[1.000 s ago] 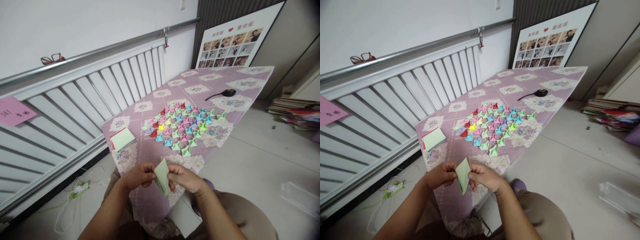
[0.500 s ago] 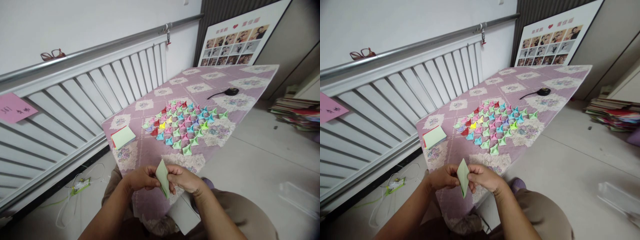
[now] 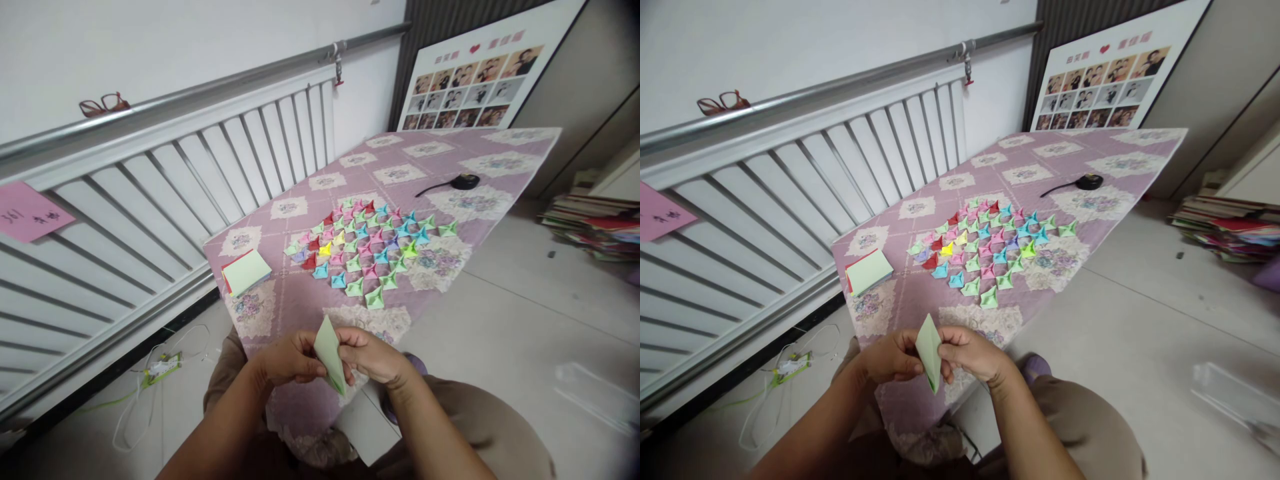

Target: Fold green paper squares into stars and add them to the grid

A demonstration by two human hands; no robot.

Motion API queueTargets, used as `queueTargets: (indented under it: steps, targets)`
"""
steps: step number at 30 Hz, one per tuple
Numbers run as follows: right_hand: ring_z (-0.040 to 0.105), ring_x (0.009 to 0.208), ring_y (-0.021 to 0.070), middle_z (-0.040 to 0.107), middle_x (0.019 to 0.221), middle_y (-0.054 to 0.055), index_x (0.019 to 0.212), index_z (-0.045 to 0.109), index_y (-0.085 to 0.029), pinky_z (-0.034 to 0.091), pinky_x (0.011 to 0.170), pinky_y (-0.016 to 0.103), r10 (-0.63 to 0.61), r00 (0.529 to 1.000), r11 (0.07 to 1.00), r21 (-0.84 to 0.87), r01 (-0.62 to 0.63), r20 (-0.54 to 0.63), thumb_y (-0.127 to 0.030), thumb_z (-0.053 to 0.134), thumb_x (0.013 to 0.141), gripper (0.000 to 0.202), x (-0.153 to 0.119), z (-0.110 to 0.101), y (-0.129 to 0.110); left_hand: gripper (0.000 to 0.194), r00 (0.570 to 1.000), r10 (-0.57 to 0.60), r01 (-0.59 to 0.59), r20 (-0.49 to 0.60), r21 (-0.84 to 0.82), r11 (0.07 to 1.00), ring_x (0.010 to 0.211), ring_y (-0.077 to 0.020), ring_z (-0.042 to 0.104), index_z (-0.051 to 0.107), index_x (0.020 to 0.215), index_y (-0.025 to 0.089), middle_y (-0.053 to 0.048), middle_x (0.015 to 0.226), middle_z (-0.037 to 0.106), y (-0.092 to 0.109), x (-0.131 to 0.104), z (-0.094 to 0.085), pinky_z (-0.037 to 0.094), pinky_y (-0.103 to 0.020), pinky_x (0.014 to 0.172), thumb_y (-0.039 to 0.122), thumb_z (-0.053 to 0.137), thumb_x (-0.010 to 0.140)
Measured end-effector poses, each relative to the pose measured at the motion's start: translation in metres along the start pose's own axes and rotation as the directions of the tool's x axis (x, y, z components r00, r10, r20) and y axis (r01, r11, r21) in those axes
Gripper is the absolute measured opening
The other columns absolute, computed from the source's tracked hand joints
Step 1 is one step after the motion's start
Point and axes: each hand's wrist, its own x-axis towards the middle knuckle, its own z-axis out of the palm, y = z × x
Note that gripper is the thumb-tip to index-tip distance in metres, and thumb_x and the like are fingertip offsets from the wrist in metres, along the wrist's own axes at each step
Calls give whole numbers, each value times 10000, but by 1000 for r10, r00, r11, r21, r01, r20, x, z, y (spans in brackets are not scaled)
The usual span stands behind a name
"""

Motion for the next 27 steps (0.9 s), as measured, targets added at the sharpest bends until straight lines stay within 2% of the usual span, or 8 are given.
queueTargets:
  steps: [4,10,13,18,23,27]
  targets:
    - [533,426,74,597,545,-26,860,579,-144,423,422,172,9,1000,1000,-7,-9,-6,-503,718,708,414,0,-2,1,468,1000,6,-6,10,-9,1000,441,-34,399,675,981,84,-144,906,680,1,-1,1,177,-194,372,413,769,662]
    - [532,426,78,597,539,-20,881,583,-135,393,422,171,-2,1000,1000,-29,2,-1,-519,705,714,436,-2,-5,2,623,999,-19,19,-38,-16,1000,458,-40,430,611,1094,109,-132,900,671,5,-1,1,178,-180,378,454,798,609]
    - [519,413,75,595,529,-18,872,587,-133,388,432,178,-37,999,999,-36,37,-10,-510,691,735,414,-4,-5,-1,672,995,-38,35,-95,-30,999,454,-37,411,597,1103,120,-67,786,640,5,-3,-2,183,-176,387,445,828,562]
    - [498,402,74,567,488,-35,843,589,-141,403,458,199,-72,997,997,-32,72,-19,-517,681,743,400,-6,-4,-5,588,988,-26,17,-155,-64,998,393,-8,323,598,981,134,35,631,545,3,-5,-9,185,-173,386,396,857,524]
    - [567,520,92,632,649,5,879,598,-148,453,522,219,-27,996,998,-60,22,-83,-509,695,730,402,-4,-3,-7,490,985,41,-42,-167,-3,999,450,-33,384,573,962,142,31,648,545,5,-6,-15,239,-172,423,347,828,598]
    - [561,595,98,621,698,4,820,596,-157,450,577,229,-66,981,981,-190,31,-184,-503,682,737,366,-1,-3,-13,460,968,77,-49,-237,122,991,597,-69,474,574,1009,152,10,751,570,9,-10,-22,340,-179,536,330,800,651]
